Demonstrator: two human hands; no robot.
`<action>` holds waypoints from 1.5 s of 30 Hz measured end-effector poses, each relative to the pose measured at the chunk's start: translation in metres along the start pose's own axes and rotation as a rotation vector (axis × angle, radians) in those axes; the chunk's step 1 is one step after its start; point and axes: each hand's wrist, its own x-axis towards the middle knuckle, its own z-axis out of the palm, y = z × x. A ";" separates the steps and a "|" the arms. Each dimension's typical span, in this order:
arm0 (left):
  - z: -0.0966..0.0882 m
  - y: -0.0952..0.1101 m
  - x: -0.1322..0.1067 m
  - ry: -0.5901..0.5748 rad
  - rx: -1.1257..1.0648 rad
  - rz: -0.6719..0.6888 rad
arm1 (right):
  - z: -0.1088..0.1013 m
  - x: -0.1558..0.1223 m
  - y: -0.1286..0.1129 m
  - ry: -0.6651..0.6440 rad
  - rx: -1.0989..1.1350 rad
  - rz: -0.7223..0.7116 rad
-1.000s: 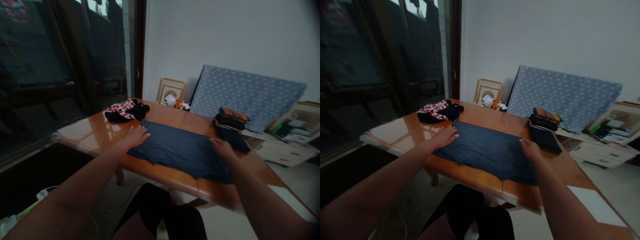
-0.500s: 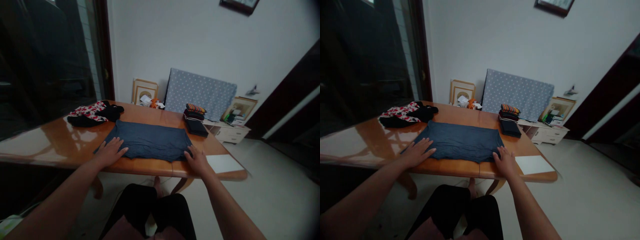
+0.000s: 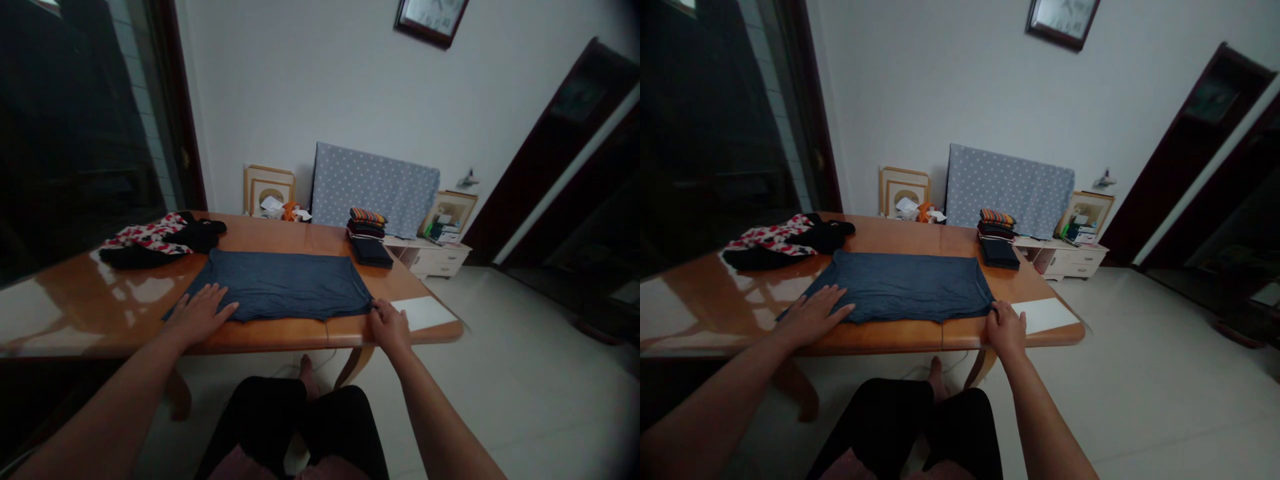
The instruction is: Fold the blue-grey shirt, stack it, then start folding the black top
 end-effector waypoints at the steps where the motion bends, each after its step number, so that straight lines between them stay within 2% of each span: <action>1: -0.001 0.001 0.000 0.000 0.004 -0.002 | 0.001 -0.002 -0.005 0.013 0.004 -0.035; 5: -0.004 0.003 -0.002 -0.002 0.015 -0.014 | 0.004 -0.011 -0.030 -0.050 0.027 -0.245; 8: -0.006 0.005 -0.003 0.000 0.021 -0.016 | 0.005 -0.017 -0.043 -0.154 0.028 -0.319; 12: -0.006 0.006 -0.002 -0.004 0.024 -0.025 | 0.005 -0.021 -0.044 -0.175 0.024 -0.300; 16: -0.005 0.005 -0.002 -0.009 0.011 -0.031 | 0.009 -0.021 -0.043 -0.119 0.033 -0.281; 24: -0.002 0.005 -0.002 0.029 -0.010 -0.027 | 0.020 -0.023 -0.041 -0.118 0.050 -0.332; 33: -0.012 0.014 -0.014 0.021 -0.061 -0.042 | 0.027 -0.021 -0.029 -0.133 0.067 -0.355; 38: -0.018 0.017 -0.022 0.052 -0.059 -0.104 | 0.032 -0.021 -0.025 -0.164 0.077 -0.343; 42: -0.022 0.017 -0.025 0.056 -0.065 -0.090 | 0.025 -0.023 -0.032 -0.177 0.142 -0.294; 45: -0.024 0.019 -0.023 0.070 -0.055 -0.090 | 0.011 -0.019 -0.035 -0.149 0.297 -0.213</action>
